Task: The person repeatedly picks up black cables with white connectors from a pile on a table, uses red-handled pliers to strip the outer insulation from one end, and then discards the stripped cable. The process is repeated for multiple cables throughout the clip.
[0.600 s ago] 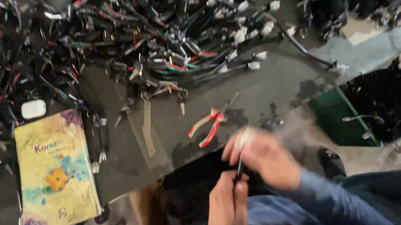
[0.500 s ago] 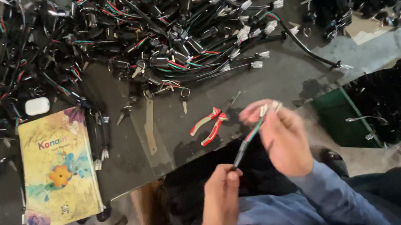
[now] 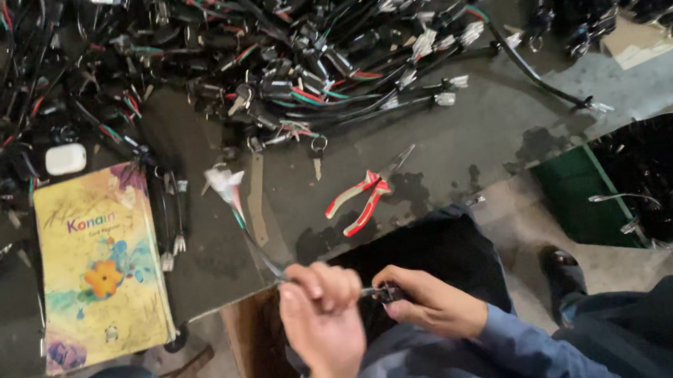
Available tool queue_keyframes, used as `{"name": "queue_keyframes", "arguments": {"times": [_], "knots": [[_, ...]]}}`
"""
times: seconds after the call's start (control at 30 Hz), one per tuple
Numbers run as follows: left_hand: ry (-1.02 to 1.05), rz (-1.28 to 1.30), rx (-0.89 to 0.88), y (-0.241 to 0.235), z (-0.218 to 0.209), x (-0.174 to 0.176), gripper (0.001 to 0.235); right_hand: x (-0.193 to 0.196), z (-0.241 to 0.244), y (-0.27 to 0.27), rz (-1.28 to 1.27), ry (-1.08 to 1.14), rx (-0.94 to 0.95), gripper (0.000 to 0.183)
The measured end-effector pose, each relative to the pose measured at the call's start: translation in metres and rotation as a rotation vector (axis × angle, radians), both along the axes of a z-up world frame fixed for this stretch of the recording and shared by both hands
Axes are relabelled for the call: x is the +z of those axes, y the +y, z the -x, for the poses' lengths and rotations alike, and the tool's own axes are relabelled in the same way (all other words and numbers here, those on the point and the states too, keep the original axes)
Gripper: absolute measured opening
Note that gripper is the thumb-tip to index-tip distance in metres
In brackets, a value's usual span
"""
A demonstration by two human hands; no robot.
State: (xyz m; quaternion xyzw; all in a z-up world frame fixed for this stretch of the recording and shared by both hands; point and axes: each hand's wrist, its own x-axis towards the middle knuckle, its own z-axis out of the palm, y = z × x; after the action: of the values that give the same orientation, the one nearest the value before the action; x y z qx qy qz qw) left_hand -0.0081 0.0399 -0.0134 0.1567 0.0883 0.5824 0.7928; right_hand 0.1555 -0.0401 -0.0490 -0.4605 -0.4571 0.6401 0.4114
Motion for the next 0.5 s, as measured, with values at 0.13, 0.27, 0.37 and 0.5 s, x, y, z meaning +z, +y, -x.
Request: {"name": "queue_keyframes", "arguments": {"times": [0.13,0.27,0.37,0.5], "knots": [[0.32,-0.154,-0.071,-0.019,-0.013,0.002,0.044,0.002,0.001,0.005,-0.187,-0.11,-0.013,0.036],[0.408,-0.277,-0.162,-0.015,-0.006,0.004,0.047,-0.002,0.01,0.005,-0.181,0.114,-0.181,0.044],[0.506,-0.401,-0.155,-0.028,-0.007,0.001,0.047,-0.01,0.025,0.001,0.001,0.716,-0.362,0.05],[0.429,-0.412,-0.121,-0.033,-0.009,-0.004,0.045,-0.014,0.028,0.004,0.027,0.74,-0.343,0.055]]}}
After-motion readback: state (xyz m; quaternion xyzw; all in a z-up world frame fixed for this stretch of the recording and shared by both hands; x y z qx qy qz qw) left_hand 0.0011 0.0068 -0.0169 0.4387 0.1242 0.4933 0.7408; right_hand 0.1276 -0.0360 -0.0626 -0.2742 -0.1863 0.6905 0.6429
